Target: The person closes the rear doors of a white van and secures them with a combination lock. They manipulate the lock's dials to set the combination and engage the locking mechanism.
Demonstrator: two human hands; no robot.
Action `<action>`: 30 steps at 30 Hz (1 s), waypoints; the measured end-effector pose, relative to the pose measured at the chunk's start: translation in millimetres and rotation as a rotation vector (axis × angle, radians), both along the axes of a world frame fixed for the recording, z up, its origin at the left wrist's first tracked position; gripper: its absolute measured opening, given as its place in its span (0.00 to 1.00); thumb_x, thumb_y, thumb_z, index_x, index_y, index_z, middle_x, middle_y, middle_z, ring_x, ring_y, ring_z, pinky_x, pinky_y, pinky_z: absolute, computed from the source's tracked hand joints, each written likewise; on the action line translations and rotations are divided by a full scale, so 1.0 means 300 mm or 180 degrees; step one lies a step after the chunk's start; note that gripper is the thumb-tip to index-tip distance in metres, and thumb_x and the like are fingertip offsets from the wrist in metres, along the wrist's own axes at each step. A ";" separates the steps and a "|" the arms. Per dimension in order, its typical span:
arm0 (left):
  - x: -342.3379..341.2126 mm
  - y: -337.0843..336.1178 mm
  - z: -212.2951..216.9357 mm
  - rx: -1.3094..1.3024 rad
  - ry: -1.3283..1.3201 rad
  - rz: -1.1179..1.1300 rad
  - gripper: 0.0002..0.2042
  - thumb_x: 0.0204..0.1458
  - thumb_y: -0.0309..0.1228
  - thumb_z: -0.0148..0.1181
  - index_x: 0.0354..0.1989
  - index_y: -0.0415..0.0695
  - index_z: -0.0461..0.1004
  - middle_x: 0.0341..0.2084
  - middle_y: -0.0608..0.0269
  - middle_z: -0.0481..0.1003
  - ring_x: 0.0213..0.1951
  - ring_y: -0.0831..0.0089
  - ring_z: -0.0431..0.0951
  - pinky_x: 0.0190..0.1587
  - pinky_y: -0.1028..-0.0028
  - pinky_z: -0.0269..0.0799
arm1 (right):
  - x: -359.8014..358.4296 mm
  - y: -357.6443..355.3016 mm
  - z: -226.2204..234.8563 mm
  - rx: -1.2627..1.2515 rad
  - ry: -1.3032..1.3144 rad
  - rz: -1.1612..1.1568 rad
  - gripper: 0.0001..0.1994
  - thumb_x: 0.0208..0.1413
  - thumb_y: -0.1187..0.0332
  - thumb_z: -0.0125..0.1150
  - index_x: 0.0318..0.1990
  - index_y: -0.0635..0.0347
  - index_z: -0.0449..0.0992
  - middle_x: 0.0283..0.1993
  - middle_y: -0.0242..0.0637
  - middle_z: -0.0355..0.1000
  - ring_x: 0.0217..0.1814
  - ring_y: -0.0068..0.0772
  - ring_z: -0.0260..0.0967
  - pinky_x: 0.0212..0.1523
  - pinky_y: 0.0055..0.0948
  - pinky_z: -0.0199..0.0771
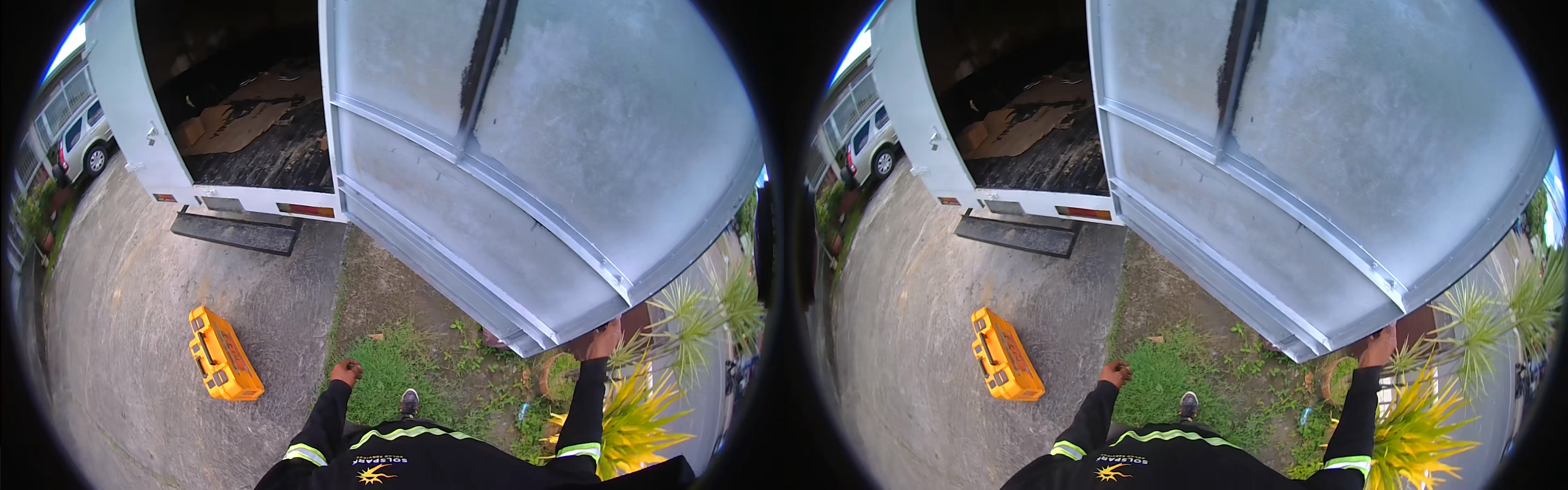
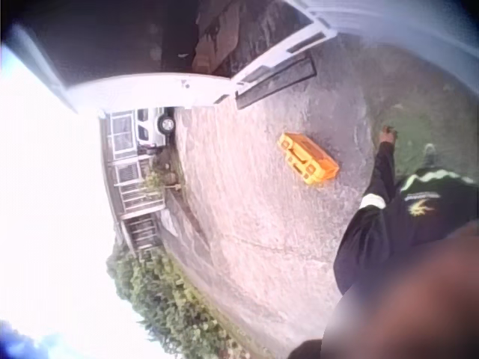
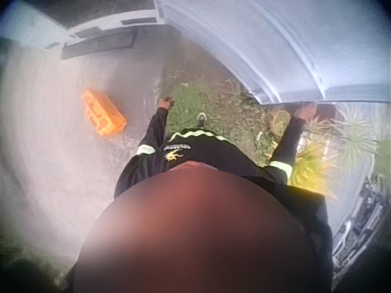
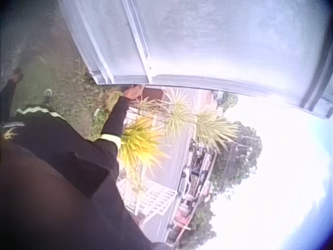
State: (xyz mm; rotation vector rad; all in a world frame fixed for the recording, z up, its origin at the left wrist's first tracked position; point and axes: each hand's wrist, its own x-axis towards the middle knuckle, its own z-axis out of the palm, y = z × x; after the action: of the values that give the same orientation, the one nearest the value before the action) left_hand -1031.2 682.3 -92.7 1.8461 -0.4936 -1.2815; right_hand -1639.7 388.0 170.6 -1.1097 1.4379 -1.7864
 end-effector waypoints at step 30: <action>-0.234 0.841 1.228 -0.3601 -0.1199 -0.0907 0.34 0.56 0.36 0.66 0.69 0.37 0.60 0.63 0.47 0.63 0.62 0.57 0.67 0.63 0.60 0.64 | 1.303 1.607 0.327 -0.1436 0.1837 0.1827 0.08 0.57 0.68 0.69 0.38 0.63 0.78 0.34 0.41 0.70 0.31 0.47 0.73 0.31 0.41 0.73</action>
State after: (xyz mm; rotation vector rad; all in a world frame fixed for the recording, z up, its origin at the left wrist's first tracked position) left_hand -1101.3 934.6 275.7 1.0258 -1.3800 -0.5449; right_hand -1248.7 870.2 268.8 -2.1500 0.8432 -1.4480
